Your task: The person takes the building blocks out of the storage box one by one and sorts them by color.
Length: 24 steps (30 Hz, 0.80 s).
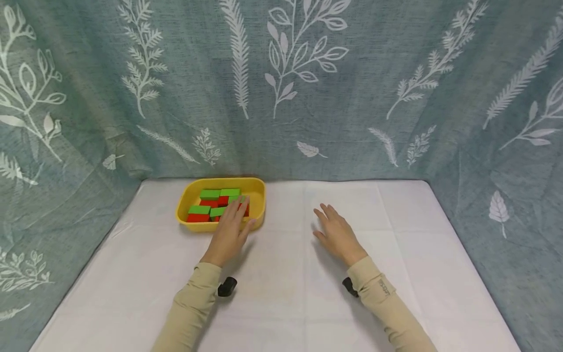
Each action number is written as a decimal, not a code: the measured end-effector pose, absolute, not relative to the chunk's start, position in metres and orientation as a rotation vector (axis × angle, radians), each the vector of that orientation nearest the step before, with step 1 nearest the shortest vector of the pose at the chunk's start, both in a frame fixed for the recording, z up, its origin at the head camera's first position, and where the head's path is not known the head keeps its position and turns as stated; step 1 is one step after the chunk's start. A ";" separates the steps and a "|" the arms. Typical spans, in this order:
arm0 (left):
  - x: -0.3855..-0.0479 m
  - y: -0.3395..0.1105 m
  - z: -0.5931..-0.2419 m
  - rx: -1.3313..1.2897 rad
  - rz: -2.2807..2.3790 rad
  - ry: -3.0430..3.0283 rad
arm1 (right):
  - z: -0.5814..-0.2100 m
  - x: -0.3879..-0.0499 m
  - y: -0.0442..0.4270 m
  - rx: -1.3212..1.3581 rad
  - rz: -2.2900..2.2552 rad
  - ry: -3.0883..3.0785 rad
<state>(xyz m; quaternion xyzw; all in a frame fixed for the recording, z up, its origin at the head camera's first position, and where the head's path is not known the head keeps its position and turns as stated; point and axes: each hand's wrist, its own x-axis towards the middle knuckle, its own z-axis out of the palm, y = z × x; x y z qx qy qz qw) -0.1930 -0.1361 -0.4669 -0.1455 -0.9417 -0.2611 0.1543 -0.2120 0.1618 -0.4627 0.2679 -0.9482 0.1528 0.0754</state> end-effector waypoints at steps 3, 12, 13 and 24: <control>-0.192 -0.145 -0.467 -0.390 -0.752 -2.707 | -0.462 -0.214 0.159 0.815 0.458 -2.837; -0.190 -0.171 -0.467 -0.256 -0.732 -2.701 | -0.456 -0.222 0.141 0.870 0.506 -2.771; -0.190 -0.175 -0.466 -0.223 -0.733 -2.698 | -0.455 -0.223 0.138 0.874 0.519 -2.769; -0.187 -0.231 -0.478 0.195 -0.830 -2.522 | -0.432 -0.240 0.087 0.984 0.615 -2.662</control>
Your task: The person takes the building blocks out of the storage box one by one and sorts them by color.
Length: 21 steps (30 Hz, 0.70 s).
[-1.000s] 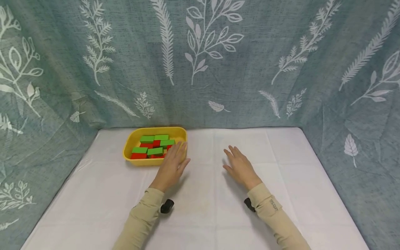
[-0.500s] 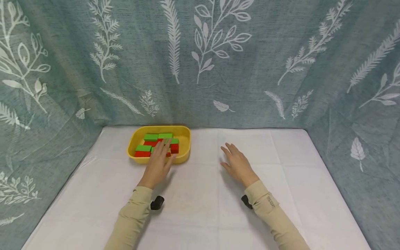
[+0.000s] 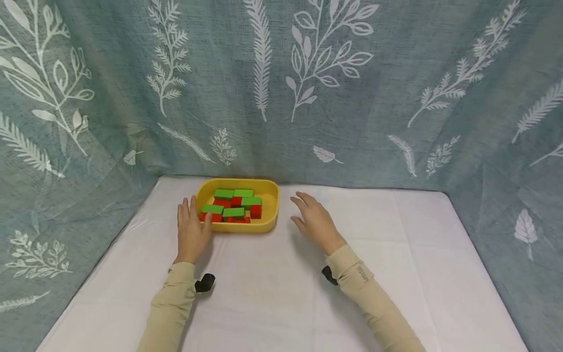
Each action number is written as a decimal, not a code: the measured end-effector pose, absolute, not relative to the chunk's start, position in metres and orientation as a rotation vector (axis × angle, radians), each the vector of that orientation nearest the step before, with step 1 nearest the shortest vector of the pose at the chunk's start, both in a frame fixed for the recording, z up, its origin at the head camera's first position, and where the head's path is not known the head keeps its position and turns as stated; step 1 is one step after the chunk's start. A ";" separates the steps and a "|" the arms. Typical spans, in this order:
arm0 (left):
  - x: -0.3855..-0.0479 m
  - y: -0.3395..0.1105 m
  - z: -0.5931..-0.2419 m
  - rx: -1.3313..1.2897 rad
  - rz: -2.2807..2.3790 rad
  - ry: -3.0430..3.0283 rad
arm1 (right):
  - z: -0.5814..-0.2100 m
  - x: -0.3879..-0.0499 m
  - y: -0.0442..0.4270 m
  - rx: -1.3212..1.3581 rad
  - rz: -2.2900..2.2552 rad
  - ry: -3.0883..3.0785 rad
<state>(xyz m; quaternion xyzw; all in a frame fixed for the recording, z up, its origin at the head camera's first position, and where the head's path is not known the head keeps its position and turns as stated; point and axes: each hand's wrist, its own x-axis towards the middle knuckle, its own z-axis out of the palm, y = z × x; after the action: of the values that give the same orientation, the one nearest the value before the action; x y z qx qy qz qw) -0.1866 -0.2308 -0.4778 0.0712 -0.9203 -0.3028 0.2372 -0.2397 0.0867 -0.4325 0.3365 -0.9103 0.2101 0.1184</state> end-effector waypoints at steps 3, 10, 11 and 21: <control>-0.179 -0.239 -0.480 0.240 -0.897 -2.535 | -0.431 -0.244 0.073 1.023 0.624 -2.665; -0.165 -0.250 -0.480 0.315 -1.160 -2.480 | -0.430 -0.259 0.043 1.125 0.669 -2.661; -0.163 -0.252 -0.480 0.323 -1.202 -2.459 | -0.430 -0.262 0.038 1.150 0.682 -2.653; -0.154 -0.255 -0.493 0.510 -1.498 -2.261 | -0.449 -0.295 -0.022 1.358 0.698 -2.733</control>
<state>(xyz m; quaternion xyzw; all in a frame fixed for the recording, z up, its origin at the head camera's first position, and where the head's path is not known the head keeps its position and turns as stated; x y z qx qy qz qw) -0.1541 -0.2549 -0.4926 0.1816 -0.8044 -0.5329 0.1897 -0.2946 -0.0217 -0.4492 0.4337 -0.8730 0.2230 0.0058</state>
